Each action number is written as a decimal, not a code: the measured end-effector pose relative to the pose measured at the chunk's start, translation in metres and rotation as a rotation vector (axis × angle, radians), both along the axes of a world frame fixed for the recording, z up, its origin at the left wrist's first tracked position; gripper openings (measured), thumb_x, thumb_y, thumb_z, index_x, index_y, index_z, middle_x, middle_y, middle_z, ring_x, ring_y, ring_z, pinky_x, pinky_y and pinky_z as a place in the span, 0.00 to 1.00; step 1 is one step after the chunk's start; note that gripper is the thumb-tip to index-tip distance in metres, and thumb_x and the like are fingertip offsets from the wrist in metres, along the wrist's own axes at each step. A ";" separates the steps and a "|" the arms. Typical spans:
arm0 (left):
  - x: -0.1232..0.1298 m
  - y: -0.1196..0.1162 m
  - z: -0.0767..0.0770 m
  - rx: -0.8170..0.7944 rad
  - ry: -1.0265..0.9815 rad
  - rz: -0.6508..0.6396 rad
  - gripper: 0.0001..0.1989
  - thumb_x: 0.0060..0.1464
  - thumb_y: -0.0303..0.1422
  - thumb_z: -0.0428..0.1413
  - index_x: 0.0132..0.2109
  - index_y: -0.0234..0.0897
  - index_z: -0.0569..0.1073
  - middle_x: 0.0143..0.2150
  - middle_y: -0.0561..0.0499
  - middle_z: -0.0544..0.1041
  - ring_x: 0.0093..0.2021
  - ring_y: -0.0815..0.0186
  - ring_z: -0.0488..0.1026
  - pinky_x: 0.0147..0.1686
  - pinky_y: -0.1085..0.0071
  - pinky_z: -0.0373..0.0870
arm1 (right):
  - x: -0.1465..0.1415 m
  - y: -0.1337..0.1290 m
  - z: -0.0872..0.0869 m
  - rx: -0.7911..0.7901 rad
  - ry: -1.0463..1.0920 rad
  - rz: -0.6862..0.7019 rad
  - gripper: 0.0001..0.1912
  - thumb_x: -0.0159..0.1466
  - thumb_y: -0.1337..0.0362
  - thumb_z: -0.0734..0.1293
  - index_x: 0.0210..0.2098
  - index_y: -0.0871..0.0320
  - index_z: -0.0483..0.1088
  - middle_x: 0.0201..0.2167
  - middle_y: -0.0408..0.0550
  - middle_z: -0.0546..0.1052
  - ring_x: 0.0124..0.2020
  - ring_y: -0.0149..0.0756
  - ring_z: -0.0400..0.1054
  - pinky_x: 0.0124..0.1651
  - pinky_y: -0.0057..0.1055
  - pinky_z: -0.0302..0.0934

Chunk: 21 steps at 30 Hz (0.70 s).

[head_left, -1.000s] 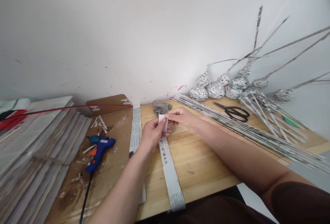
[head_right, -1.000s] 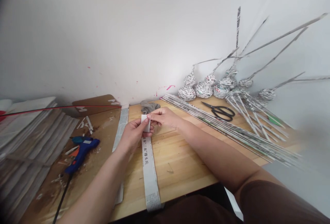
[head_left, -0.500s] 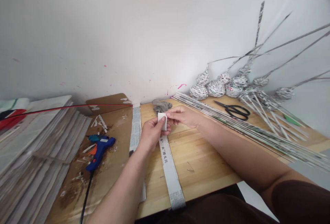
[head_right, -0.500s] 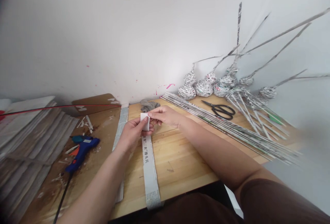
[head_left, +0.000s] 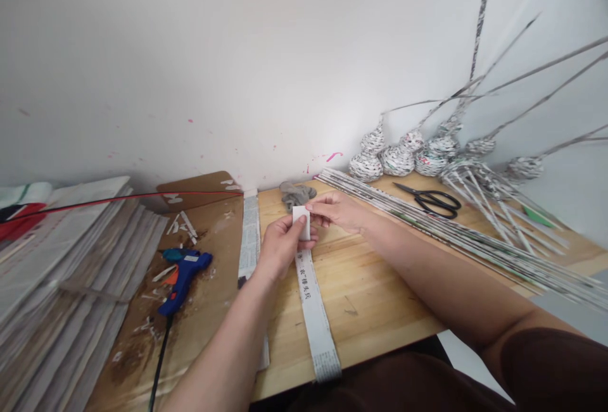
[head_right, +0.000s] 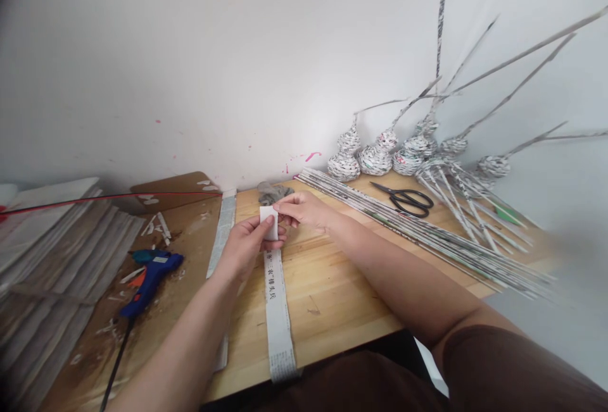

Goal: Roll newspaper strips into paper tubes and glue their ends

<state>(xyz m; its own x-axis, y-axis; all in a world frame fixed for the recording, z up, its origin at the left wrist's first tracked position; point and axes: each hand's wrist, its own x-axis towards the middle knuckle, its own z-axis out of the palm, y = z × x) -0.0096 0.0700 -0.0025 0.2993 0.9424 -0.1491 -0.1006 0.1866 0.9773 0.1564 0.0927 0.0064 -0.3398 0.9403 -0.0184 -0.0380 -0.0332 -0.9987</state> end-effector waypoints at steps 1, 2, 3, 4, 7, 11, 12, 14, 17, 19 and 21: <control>0.000 0.000 0.000 -0.003 -0.002 0.000 0.15 0.50 0.39 0.60 0.39 0.30 0.77 0.30 0.44 0.79 0.28 0.64 0.77 0.27 0.72 0.74 | -0.001 0.000 0.000 -0.002 -0.004 -0.021 0.15 0.56 0.56 0.69 0.27 0.64 0.73 0.16 0.40 0.67 0.19 0.24 0.58 0.20 0.23 0.51; 0.001 0.000 0.000 -0.005 -0.003 -0.001 0.15 0.50 0.38 0.61 0.40 0.30 0.77 0.30 0.44 0.79 0.28 0.64 0.77 0.27 0.72 0.74 | -0.002 0.000 0.000 -0.002 -0.007 -0.035 0.15 0.56 0.56 0.69 0.27 0.64 0.73 0.16 0.40 0.66 0.18 0.23 0.58 0.19 0.23 0.50; 0.001 0.000 0.000 -0.008 -0.005 -0.002 0.15 0.49 0.38 0.61 0.40 0.30 0.77 0.30 0.44 0.79 0.28 0.64 0.77 0.28 0.72 0.75 | -0.002 0.000 0.000 -0.001 -0.010 -0.044 0.15 0.56 0.56 0.69 0.26 0.64 0.73 0.15 0.39 0.65 0.18 0.23 0.57 0.19 0.23 0.49; 0.001 0.000 -0.001 -0.010 -0.006 -0.003 0.15 0.49 0.37 0.61 0.40 0.30 0.77 0.31 0.43 0.80 0.29 0.64 0.77 0.28 0.71 0.75 | -0.003 0.000 0.000 0.001 -0.010 -0.052 0.15 0.56 0.56 0.70 0.26 0.64 0.73 0.15 0.39 0.65 0.17 0.23 0.56 0.19 0.23 0.49; 0.001 0.000 -0.003 -0.009 -0.012 -0.009 0.15 0.49 0.38 0.61 0.41 0.30 0.77 0.31 0.43 0.80 0.29 0.64 0.77 0.29 0.71 0.75 | -0.003 0.001 -0.001 -0.001 -0.015 -0.080 0.14 0.55 0.56 0.70 0.25 0.64 0.73 0.14 0.39 0.65 0.16 0.23 0.56 0.18 0.23 0.49; 0.001 0.001 -0.004 -0.007 -0.006 -0.011 0.15 0.50 0.38 0.60 0.40 0.30 0.76 0.31 0.43 0.79 0.29 0.64 0.77 0.29 0.71 0.75 | -0.004 0.001 -0.002 -0.017 0.001 -0.104 0.15 0.54 0.56 0.71 0.26 0.64 0.74 0.14 0.39 0.65 0.15 0.22 0.55 0.17 0.23 0.48; 0.001 0.000 -0.004 -0.006 -0.005 -0.011 0.15 0.50 0.38 0.60 0.40 0.30 0.76 0.31 0.44 0.79 0.28 0.64 0.77 0.29 0.72 0.75 | -0.004 0.001 -0.003 -0.020 0.009 -0.108 0.15 0.53 0.56 0.71 0.26 0.64 0.73 0.14 0.39 0.66 0.15 0.22 0.55 0.17 0.23 0.48; 0.002 0.000 -0.003 -0.002 -0.004 -0.013 0.16 0.50 0.39 0.60 0.41 0.29 0.76 0.30 0.44 0.79 0.28 0.64 0.77 0.28 0.72 0.74 | -0.005 0.001 -0.003 -0.023 0.018 -0.113 0.15 0.53 0.56 0.72 0.26 0.64 0.73 0.14 0.39 0.66 0.15 0.22 0.55 0.17 0.23 0.47; 0.003 -0.001 -0.002 0.000 0.000 -0.016 0.18 0.50 0.41 0.60 0.41 0.29 0.76 0.30 0.44 0.79 0.28 0.64 0.77 0.27 0.73 0.74 | -0.005 0.000 -0.002 -0.029 0.026 -0.133 0.16 0.51 0.55 0.73 0.25 0.64 0.73 0.15 0.39 0.67 0.15 0.21 0.55 0.16 0.22 0.45; 0.003 -0.001 -0.001 -0.005 0.003 -0.007 0.18 0.50 0.42 0.60 0.41 0.29 0.76 0.29 0.44 0.79 0.28 0.64 0.77 0.27 0.72 0.74 | -0.004 -0.001 0.000 -0.052 0.035 -0.132 0.17 0.51 0.53 0.73 0.26 0.64 0.73 0.16 0.40 0.67 0.16 0.22 0.56 0.17 0.22 0.46; 0.002 -0.001 -0.001 -0.010 -0.002 0.006 0.19 0.50 0.42 0.60 0.41 0.29 0.76 0.29 0.44 0.79 0.28 0.64 0.77 0.27 0.72 0.75 | -0.001 -0.002 0.003 -0.086 0.052 -0.073 0.19 0.53 0.51 0.72 0.28 0.64 0.73 0.18 0.41 0.69 0.18 0.23 0.59 0.18 0.22 0.48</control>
